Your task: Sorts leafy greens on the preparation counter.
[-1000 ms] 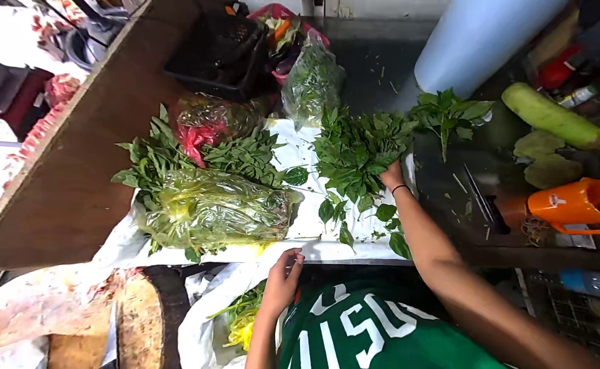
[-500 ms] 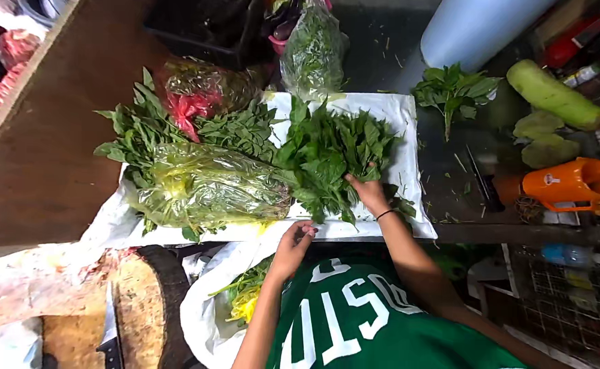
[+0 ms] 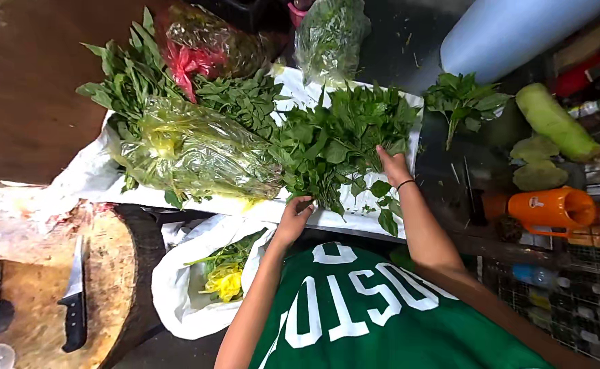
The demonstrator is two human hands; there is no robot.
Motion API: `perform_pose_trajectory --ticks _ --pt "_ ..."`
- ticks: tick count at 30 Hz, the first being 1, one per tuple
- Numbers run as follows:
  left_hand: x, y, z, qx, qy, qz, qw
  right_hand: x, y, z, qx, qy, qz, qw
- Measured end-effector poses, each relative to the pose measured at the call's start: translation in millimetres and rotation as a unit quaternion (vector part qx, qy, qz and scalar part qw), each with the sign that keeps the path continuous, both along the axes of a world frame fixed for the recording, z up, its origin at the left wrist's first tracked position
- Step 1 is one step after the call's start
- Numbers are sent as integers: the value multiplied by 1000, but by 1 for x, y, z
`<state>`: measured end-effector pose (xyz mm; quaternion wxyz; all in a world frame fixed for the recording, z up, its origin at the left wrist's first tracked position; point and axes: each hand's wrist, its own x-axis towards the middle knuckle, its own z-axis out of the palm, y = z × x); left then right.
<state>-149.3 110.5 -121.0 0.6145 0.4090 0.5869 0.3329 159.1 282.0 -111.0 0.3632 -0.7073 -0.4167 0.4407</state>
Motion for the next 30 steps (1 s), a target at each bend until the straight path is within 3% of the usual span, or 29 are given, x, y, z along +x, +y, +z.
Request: perform_pose_trajectory --ticks 2,6,9,12,16,22,25,30 --pt "-1 -9 -3 -1 -8 22 1000 21 -5 -11 -50 -135 12 990" --pt "-11 -35 2 -12 -33 56 998 33 -58 13 -13 -223 0 975" --pt "-9 -47 25 -14 -43 22 999 19 -77 22 82 -270 117 952" --pt "5 -42 55 -3 -66 -3 998 -3 -55 7 127 -304 230 916" --pt "26 -21 66 35 -43 -21 998 -14 -17 -7 67 -370 228 898" --pt "49 3 85 68 -38 -49 996 -10 -8 2 -3 -369 265 891" --pt "57 10 87 67 -29 -60 996 -1 -9 2 41 -274 267 923" --pt "74 30 92 83 -30 -14 996 3 -73 73 88 -117 195 970"
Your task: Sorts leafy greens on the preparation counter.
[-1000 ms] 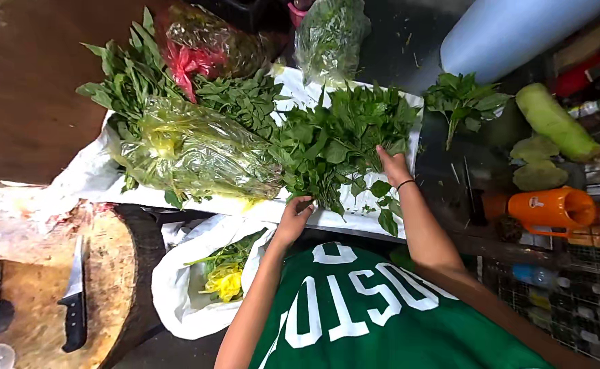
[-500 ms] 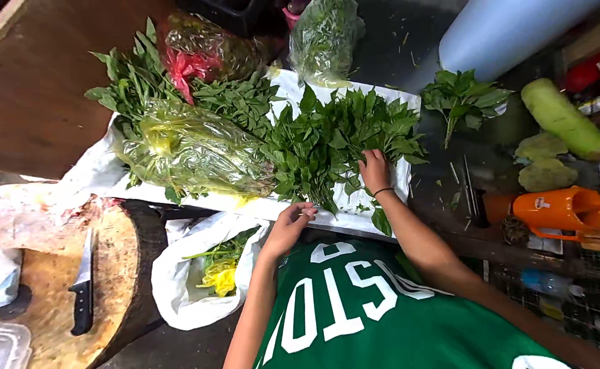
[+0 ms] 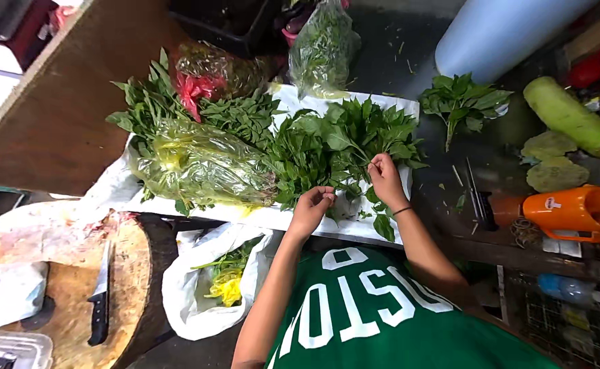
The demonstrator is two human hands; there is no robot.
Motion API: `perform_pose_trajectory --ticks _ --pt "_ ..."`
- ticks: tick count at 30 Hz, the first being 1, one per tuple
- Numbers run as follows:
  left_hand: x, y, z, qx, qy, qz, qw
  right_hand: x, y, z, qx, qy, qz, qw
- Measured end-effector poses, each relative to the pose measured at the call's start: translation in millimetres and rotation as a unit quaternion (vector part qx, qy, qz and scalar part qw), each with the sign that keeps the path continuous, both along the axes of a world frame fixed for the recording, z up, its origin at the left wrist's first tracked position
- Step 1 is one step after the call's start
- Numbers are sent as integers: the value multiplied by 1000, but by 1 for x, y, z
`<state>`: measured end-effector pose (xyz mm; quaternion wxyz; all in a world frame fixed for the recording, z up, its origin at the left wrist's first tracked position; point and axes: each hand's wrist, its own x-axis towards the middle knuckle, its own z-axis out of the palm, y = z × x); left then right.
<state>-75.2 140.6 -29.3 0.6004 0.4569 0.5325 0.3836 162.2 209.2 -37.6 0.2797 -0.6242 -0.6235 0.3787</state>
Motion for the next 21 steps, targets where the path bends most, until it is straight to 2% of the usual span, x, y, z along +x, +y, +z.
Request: perform_pose_trajectory --ticks 5,10,12,15,18,21 --pt "31 20 15 73 -11 15 997 -18 -37 -3 106 74 -75 989" --pt "44 19 12 104 -31 19 994 -28 -58 -12 144 100 -42 984" --pt "43 16 4 102 -46 30 993 -30 -62 -12 119 114 -29 986" --pt "34 11 -8 70 -83 -2 994 -29 -66 -7 12 182 -10 983" --pt "23 2 -19 39 -138 -34 989 -34 -73 -10 -54 287 -26 956" --pt "20 -5 -27 30 -174 0 984 -45 -81 -17 -101 379 -62 918"
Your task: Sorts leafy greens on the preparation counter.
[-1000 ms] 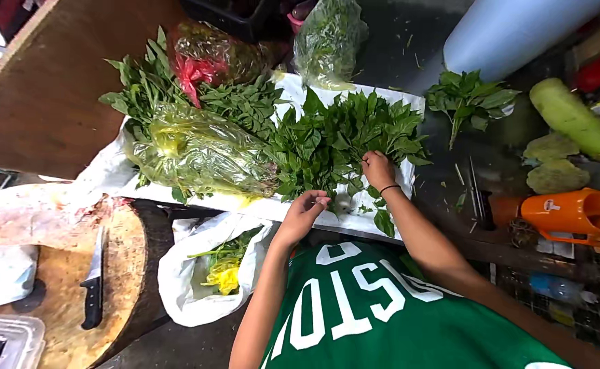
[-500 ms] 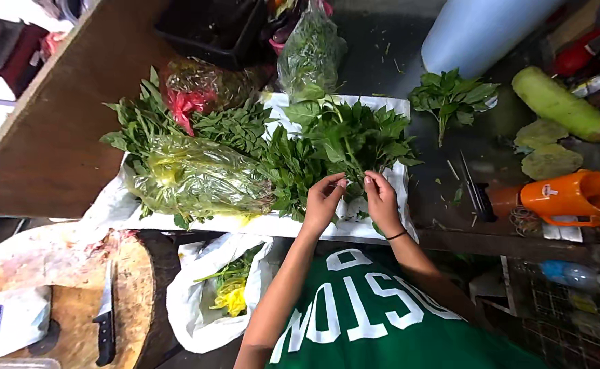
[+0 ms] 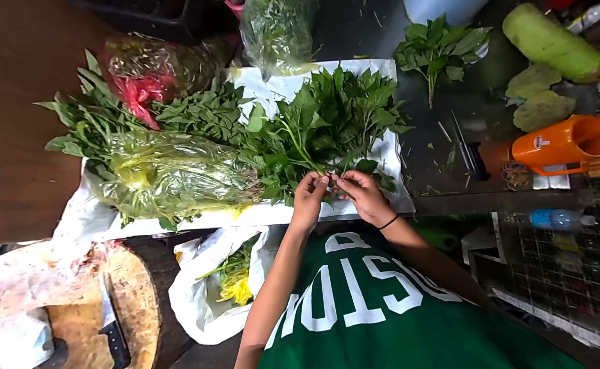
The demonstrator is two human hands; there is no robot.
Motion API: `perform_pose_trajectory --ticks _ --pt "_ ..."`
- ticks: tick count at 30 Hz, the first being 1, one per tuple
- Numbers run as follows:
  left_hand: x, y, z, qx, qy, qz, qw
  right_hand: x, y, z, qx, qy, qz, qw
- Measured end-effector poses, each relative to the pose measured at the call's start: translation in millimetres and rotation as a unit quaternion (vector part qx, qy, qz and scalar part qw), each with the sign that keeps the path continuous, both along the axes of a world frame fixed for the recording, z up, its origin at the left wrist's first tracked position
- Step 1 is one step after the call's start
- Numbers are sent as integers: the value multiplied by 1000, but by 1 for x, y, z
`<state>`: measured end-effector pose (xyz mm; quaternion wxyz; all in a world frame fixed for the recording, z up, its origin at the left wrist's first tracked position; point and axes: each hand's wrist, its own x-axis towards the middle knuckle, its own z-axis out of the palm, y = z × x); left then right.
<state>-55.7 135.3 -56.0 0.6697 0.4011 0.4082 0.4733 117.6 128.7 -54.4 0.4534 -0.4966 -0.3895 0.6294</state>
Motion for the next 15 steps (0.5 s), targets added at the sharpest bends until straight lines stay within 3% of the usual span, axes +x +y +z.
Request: perform_pose_trajectory --ticks 3,5,7,8,12,15 --pt "-11 2 -2 -38 -49 115 991 -2 -2 -7 28 -102 57 993" --pt "-35 6 -1 -50 -84 157 983 14 5 -16 43 -274 224 934" --pt "-56 6 2 -56 -108 161 979 36 18 -26 -9 -355 333 874" --pt "-63 4 3 -62 -123 158 978 49 23 -31 -19 -376 313 872" --pt "-62 -24 9 -135 -143 148 969 77 76 -50 -16 -474 71 878" --pt "-41 -54 5 -170 -152 148 962 81 112 -70 -60 -506 4 860"
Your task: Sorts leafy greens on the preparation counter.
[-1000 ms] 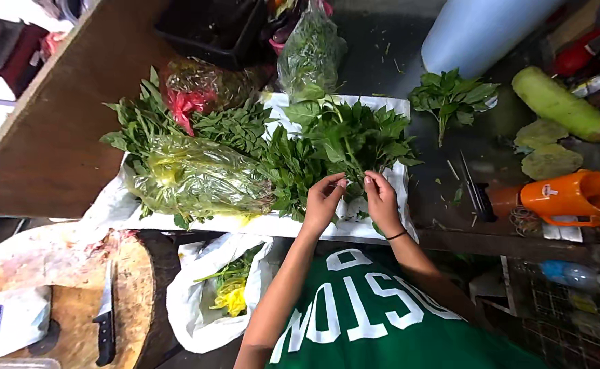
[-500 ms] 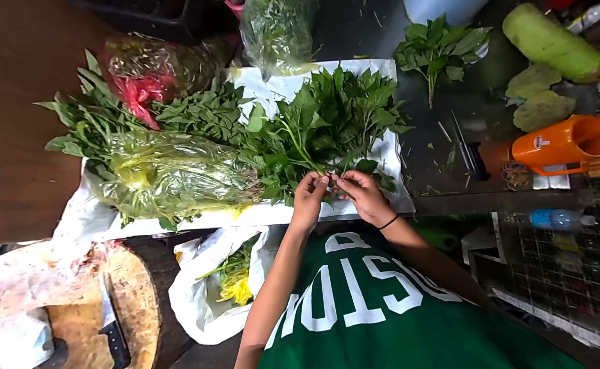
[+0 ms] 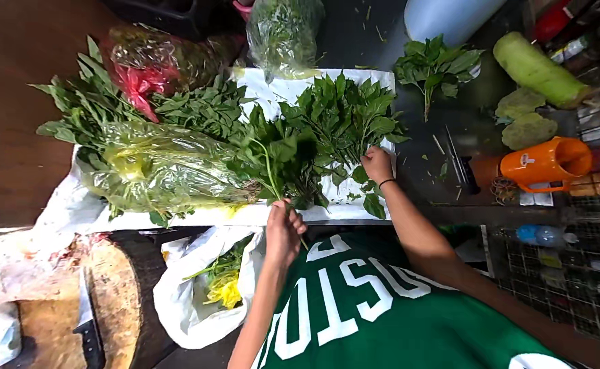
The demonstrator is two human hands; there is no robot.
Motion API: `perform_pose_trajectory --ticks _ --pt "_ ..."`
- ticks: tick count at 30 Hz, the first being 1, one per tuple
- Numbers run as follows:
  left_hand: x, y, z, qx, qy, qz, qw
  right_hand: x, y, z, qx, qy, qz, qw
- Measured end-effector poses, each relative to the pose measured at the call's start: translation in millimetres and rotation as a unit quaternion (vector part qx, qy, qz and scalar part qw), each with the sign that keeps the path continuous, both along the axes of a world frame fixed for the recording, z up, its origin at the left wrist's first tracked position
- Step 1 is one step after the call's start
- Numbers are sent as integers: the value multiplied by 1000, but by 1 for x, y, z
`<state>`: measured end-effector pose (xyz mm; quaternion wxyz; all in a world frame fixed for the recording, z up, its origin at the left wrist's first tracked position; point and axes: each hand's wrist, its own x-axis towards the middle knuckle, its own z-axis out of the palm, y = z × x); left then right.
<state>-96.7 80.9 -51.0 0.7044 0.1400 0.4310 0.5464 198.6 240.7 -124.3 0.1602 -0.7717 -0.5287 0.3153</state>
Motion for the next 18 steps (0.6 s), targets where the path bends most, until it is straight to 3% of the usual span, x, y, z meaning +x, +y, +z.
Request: perform_pose_trajectory --ticks 5,11,15,18 --pt "-3 -6 -9 25 -36 14 999 -5 9 -11 8 37 -17 999" --pt "-17 20 9 11 2 45 999 -4 -59 63 86 204 -26 975" --pt "-3 34 9 15 -14 39 999 -3 -81 71 175 340 -32 924" --pt "13 37 3 -4 -22 2 1000 -13 -97 85 188 380 0 906"
